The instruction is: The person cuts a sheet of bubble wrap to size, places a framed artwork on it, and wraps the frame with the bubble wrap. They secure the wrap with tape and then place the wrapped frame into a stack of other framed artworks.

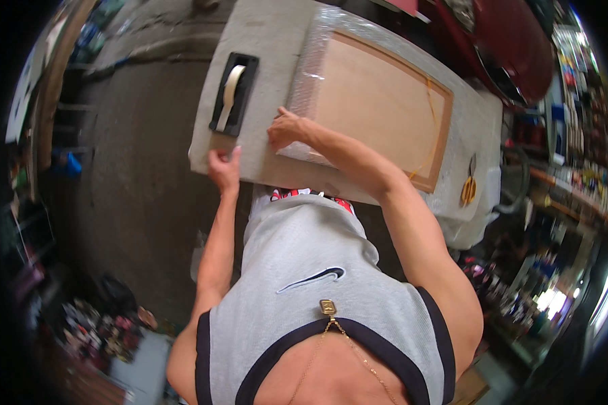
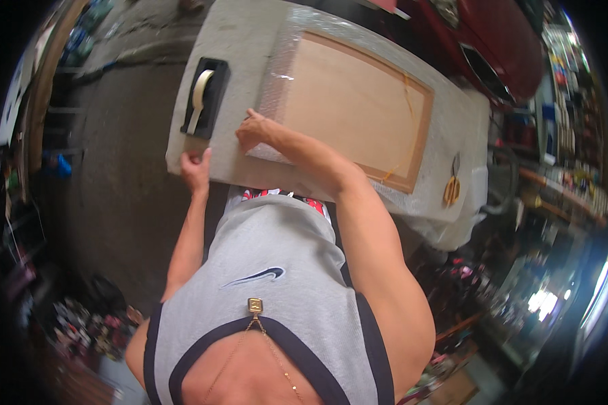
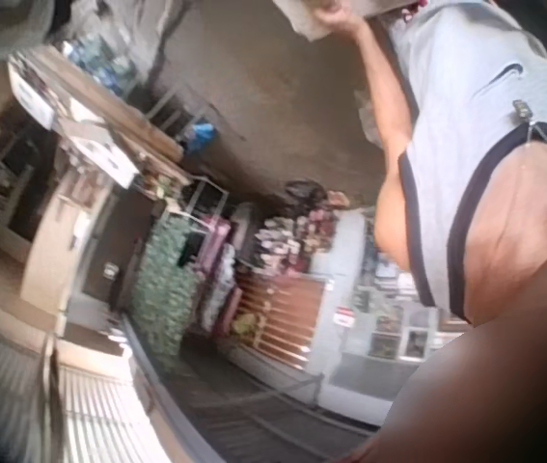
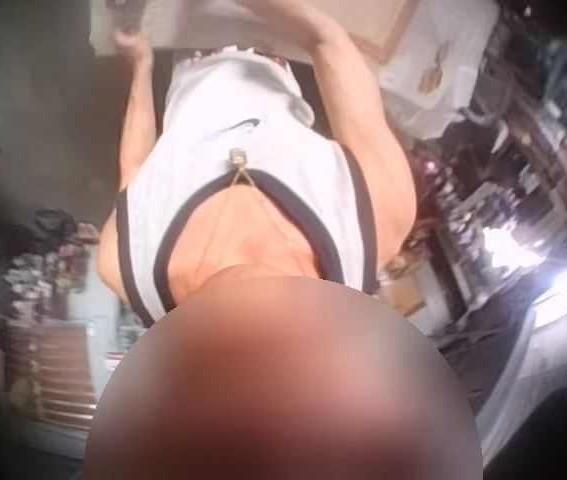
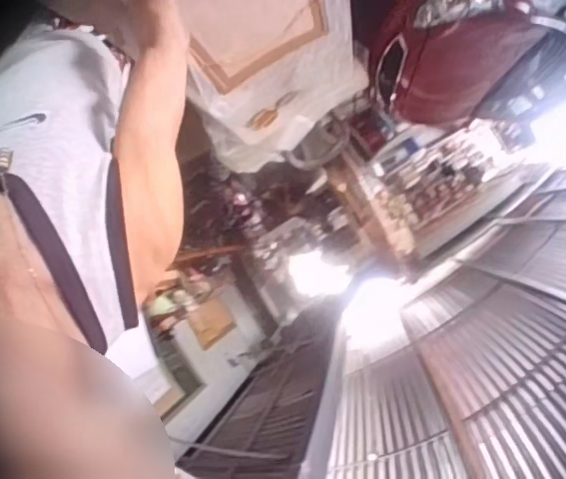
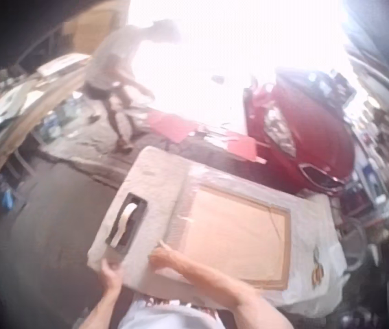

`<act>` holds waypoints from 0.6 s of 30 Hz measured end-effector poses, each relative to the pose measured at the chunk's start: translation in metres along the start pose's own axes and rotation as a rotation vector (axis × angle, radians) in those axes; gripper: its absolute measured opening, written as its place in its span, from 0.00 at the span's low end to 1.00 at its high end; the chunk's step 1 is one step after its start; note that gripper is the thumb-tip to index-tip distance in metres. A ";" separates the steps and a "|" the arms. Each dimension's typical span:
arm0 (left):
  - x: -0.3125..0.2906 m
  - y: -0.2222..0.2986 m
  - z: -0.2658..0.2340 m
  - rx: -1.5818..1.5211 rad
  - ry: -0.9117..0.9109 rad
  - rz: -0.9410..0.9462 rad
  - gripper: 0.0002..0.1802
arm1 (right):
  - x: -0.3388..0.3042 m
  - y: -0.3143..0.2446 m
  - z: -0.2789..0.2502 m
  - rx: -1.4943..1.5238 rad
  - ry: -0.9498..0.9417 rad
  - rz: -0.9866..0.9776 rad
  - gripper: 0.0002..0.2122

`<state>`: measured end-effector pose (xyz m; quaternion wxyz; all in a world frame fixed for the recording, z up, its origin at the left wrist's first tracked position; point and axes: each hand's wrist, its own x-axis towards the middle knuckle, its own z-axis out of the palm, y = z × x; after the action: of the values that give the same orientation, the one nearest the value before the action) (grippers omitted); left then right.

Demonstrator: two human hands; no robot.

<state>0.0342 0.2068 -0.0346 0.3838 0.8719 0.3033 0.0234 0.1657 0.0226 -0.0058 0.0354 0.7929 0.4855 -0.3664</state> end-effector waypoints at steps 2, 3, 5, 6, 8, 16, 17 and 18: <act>0.014 0.000 -0.003 0.001 0.143 0.117 0.40 | -0.001 -0.011 -0.003 -0.030 0.004 0.080 0.12; 0.022 0.003 -0.001 -0.038 0.208 0.238 0.44 | -0.005 -0.016 -0.005 -0.014 0.026 0.110 0.11; 0.039 0.011 0.005 -0.076 0.219 0.383 0.50 | -0.017 -0.029 -0.013 -0.108 0.248 0.137 0.10; 0.045 0.014 0.009 -0.066 0.166 0.405 0.52 | -0.027 -0.033 -0.014 0.077 0.478 0.125 0.10; 0.054 0.019 0.017 -0.178 0.045 0.389 0.55 | -0.047 -0.038 -0.013 0.415 0.944 0.069 0.09; 0.081 0.039 -0.001 -0.247 0.089 0.427 0.44 | -0.210 0.018 0.151 0.989 1.282 1.014 0.12; 0.087 0.048 -0.010 -0.310 0.057 0.348 0.44 | -0.242 0.028 0.181 0.932 1.319 1.222 0.12; 0.093 0.060 -0.019 -0.277 0.045 0.339 0.44 | -0.276 0.035 0.210 1.013 1.393 1.358 0.12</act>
<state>0.1352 0.2387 0.0023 0.4835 0.8486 0.1549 0.1486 0.0071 -0.2879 0.0000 -0.3824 0.8510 -0.3456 0.1009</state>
